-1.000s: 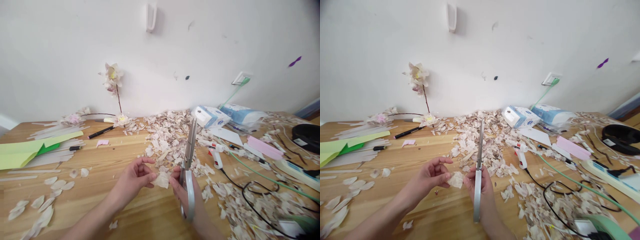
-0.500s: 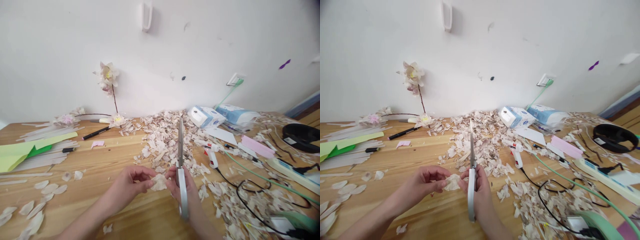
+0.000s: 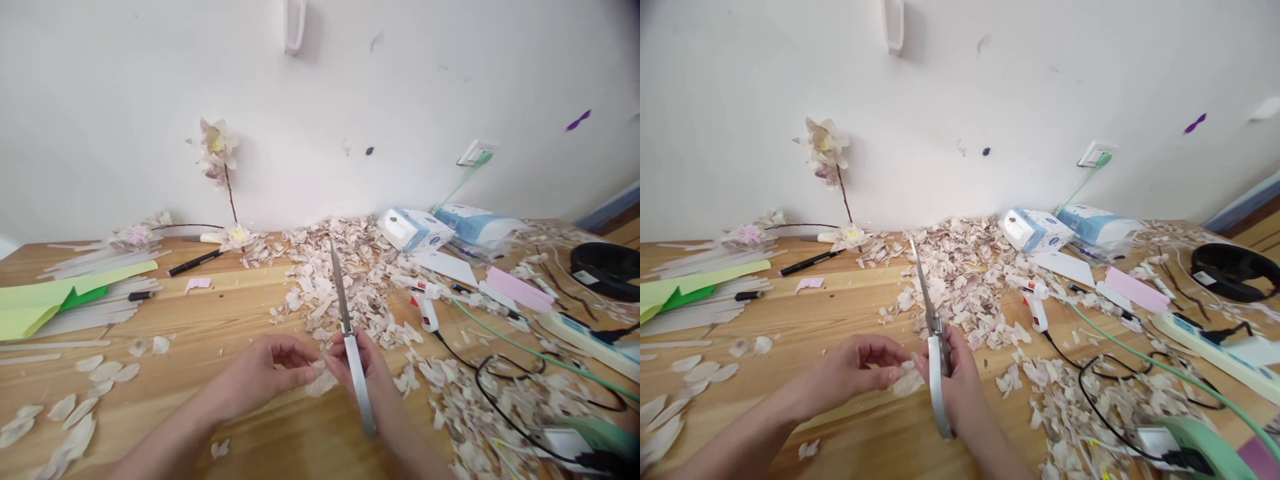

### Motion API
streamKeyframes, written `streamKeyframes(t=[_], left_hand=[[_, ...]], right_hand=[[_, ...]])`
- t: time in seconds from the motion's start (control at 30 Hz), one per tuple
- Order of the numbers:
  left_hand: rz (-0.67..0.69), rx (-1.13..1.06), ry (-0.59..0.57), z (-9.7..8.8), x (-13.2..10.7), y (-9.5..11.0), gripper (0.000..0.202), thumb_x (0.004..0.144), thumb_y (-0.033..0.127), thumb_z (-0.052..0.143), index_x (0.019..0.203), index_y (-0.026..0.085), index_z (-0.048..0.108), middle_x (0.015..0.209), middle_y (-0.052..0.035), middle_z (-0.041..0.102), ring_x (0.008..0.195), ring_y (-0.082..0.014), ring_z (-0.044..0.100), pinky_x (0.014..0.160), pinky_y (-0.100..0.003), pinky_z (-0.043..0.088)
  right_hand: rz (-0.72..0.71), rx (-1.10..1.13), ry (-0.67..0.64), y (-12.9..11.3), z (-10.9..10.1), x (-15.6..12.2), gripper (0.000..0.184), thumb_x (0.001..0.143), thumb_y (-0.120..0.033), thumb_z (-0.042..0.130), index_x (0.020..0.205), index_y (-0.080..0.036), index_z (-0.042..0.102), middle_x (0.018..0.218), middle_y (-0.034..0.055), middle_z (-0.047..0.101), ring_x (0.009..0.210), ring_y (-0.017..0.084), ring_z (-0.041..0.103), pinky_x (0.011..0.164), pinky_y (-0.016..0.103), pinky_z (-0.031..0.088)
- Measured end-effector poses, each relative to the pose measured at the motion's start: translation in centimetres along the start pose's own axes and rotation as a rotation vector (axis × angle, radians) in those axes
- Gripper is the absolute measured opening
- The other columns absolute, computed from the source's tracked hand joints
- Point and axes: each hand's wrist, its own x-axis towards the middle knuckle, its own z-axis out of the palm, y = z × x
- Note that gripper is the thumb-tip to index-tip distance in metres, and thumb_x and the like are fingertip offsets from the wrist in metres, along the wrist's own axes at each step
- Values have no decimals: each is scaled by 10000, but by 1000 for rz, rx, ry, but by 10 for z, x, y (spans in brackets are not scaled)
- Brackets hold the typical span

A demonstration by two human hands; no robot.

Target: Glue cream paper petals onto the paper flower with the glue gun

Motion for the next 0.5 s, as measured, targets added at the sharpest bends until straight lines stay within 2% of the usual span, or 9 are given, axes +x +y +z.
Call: streamKeyframes(t=[0.13, 0.3, 0.4, 0.5], left_hand=[[-71, -6, -17, 4, 4, -5, 207, 631, 279, 716, 777, 138, 677, 532, 53, 514, 495, -68, 424, 493, -187, 309], [-133, -119, -117, 11, 4, -13, 184, 637, 314, 710, 684, 151, 639, 565, 32, 559, 491, -72, 470, 482, -187, 380], [-99, -211, 6, 12, 5, -11, 223, 628, 351, 726, 681, 155, 634, 619, 6, 611, 542, -91, 529, 523, -203, 447], [-13, -365, 173, 12, 5, -5, 241, 593, 341, 764, 682, 157, 637, 643, 5, 630, 585, -99, 560, 581, -222, 494]], right_hand=[[98, -42, -81, -5, 2, -1, 385, 474, -278, 822, 739, -207, 552, 558, -74, 517, 529, 106, 478, 486, 201, 381], [74, 13, -58, -2, 5, 1, 374, 488, -286, 816, 739, -207, 549, 611, -52, 570, 547, 108, 501, 508, 209, 405], [34, 115, -5, 2, 3, 4, 385, 499, -362, 805, 731, -211, 537, 599, -58, 558, 513, 91, 481, 476, 195, 380], [-14, 203, 45, 9, -4, 5, 407, 547, -457, 767, 778, -222, 529, 507, -99, 468, 408, 63, 368, 395, 180, 280]])
